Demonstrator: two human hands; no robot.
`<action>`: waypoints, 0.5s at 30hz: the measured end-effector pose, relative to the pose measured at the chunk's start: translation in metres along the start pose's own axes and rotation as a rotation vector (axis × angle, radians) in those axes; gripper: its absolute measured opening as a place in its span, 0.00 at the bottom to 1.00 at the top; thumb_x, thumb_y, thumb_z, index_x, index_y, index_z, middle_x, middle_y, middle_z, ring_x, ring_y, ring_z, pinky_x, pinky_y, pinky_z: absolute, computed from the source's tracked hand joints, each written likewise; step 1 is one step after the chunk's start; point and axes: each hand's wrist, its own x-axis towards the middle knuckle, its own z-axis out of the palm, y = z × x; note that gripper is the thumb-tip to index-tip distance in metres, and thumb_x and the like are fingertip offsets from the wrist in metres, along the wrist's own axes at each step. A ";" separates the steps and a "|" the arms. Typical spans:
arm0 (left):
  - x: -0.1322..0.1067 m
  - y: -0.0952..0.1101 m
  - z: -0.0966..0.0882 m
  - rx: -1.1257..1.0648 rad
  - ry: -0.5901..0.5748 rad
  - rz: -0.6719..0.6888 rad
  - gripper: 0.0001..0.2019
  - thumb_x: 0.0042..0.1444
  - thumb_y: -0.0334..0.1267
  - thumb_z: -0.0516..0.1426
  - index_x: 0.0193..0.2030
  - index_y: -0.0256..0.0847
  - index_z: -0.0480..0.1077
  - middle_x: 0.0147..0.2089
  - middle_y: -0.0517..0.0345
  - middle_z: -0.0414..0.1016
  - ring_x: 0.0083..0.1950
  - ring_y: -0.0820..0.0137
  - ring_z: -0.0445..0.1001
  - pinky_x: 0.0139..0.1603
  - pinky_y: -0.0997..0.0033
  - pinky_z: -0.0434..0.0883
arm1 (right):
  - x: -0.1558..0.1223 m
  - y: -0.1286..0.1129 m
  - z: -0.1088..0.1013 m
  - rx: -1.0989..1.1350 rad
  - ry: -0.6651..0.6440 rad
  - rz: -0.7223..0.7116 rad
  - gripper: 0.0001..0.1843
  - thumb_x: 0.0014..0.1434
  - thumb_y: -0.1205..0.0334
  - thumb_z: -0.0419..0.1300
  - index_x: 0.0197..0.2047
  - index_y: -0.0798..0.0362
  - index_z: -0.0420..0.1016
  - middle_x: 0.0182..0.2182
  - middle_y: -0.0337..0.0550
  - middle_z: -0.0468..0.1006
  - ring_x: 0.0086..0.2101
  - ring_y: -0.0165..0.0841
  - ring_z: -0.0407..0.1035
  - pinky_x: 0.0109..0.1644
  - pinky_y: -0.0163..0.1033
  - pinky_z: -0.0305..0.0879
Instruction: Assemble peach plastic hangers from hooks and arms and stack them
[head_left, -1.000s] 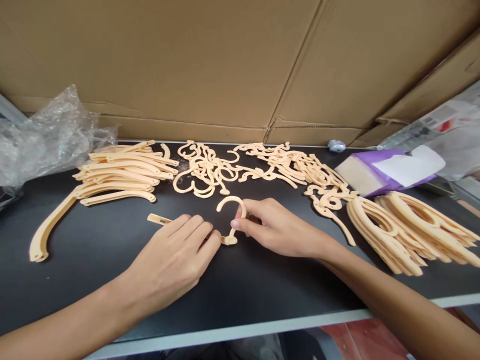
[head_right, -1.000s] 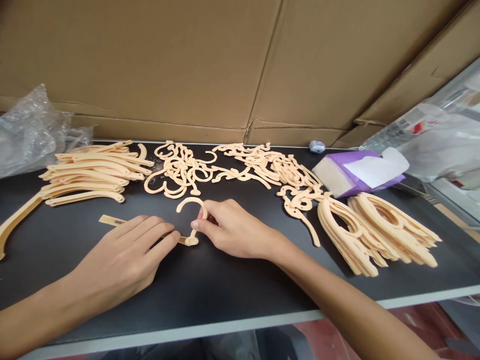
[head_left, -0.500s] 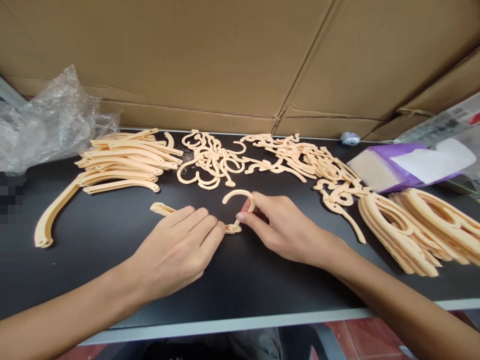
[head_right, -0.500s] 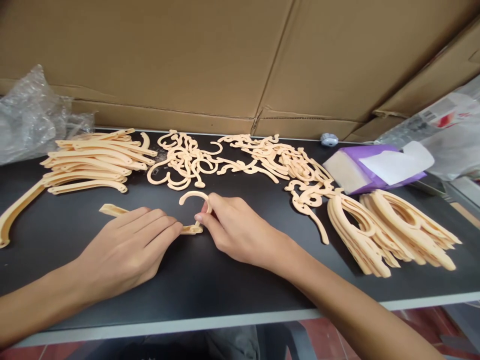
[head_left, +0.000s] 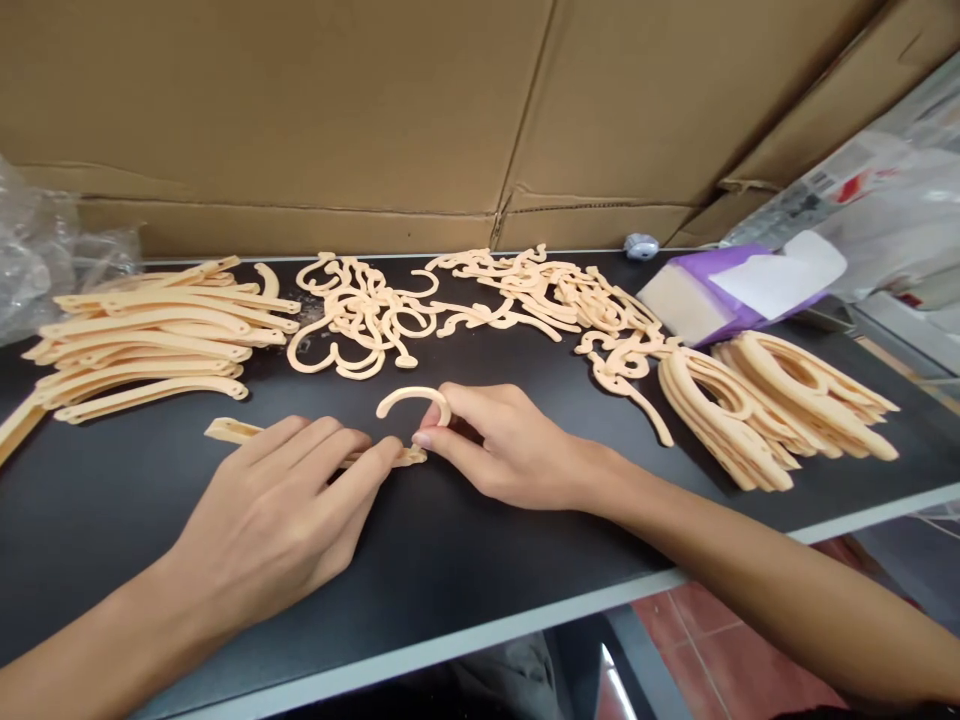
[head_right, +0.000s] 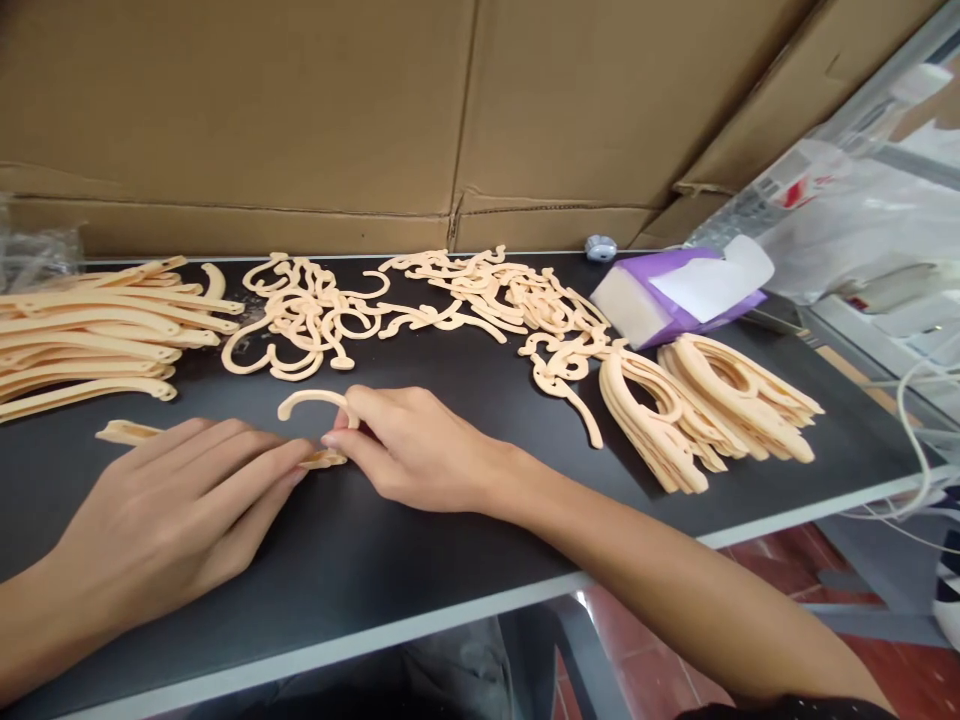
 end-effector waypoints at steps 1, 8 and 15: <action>0.000 0.000 0.000 -0.007 -0.005 -0.012 0.10 0.65 0.29 0.58 0.53 0.36 0.72 0.38 0.54 0.79 0.36 0.63 0.74 0.37 0.60 0.68 | -0.001 0.000 0.002 0.030 0.044 -0.017 0.09 0.68 0.61 0.57 0.34 0.51 0.67 0.32 0.39 0.79 0.31 0.29 0.71 0.37 0.34 0.65; -0.003 -0.006 0.004 -0.033 0.019 -0.095 0.16 0.64 0.25 0.56 0.58 0.35 0.69 0.43 0.52 0.80 0.38 0.63 0.76 0.41 0.62 0.70 | 0.000 -0.001 0.007 0.463 0.220 0.178 0.09 0.66 0.58 0.60 0.35 0.52 0.71 0.29 0.38 0.76 0.29 0.28 0.71 0.35 0.35 0.70; -0.002 -0.004 0.005 -0.043 0.046 -0.147 0.13 0.66 0.29 0.57 0.57 0.34 0.70 0.44 0.51 0.80 0.38 0.63 0.76 0.40 0.62 0.71 | 0.006 0.001 0.006 0.740 0.160 0.247 0.17 0.62 0.51 0.67 0.31 0.53 0.69 0.30 0.40 0.80 0.29 0.28 0.74 0.37 0.38 0.75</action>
